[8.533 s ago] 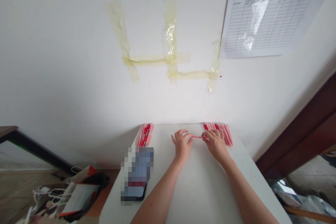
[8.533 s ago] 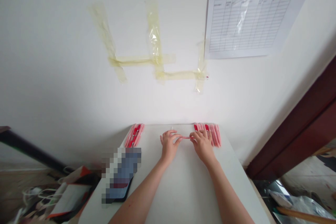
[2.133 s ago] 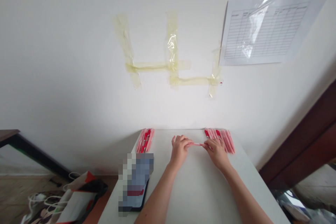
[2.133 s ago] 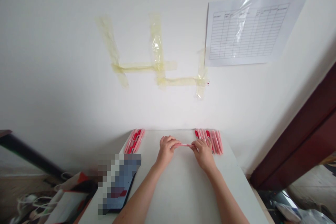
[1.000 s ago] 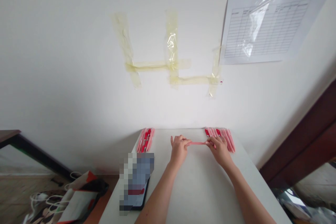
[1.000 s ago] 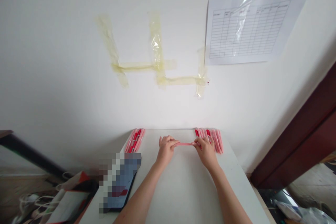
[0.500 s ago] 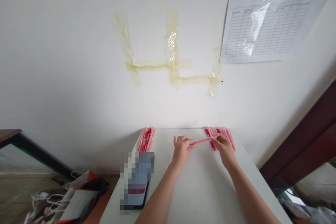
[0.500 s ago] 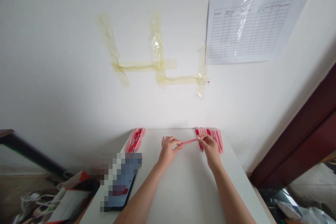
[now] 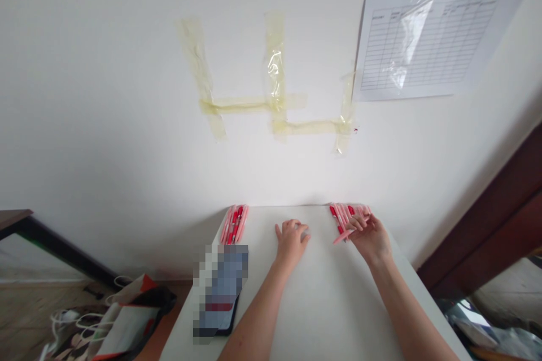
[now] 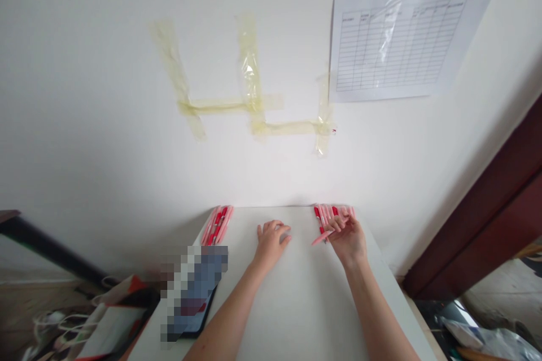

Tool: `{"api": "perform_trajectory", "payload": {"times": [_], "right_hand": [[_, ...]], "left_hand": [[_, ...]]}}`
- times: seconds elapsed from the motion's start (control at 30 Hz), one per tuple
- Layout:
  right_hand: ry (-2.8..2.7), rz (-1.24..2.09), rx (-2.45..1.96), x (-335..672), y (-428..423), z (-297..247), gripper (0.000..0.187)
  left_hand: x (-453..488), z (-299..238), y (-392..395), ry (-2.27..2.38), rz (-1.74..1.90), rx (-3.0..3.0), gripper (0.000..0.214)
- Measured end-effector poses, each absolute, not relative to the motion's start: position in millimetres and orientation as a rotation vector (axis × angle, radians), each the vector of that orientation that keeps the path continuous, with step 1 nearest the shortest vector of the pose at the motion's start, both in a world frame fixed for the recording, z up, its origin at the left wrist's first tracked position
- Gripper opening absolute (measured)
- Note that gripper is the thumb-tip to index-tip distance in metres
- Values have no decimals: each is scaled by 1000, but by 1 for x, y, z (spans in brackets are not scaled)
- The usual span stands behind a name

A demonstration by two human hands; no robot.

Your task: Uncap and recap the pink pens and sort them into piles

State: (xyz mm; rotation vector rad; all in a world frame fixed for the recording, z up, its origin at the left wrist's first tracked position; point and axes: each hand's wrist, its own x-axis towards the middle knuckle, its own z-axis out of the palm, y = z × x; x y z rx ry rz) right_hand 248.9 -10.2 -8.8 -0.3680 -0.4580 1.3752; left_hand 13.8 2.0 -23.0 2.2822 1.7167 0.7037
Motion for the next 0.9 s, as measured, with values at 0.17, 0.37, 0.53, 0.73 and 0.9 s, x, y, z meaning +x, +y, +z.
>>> {"api": "perform_trajectory", "payload": {"times": [0.17, 0.37, 0.53, 0.73, 0.9], "right_hand": [[-574, 1308, -457, 252, -10, -9, 20], [-572, 1317, -437, 249, -11, -8, 20], [-585, 1302, -458, 249, -9, -9, 24], [-588, 1265, -516, 247, -11, -7, 26], [-592, 1295, -500, 247, -10, -8, 23]], "left_hand": [[14, -26, 2, 1718, 718, 2291, 27], [15, -27, 3, 1734, 737, 2303, 27], [15, -25, 2, 1733, 735, 2297, 26], [15, -25, 2, 1733, 724, 2297, 26], [15, -26, 2, 1740, 732, 2318, 26]]}}
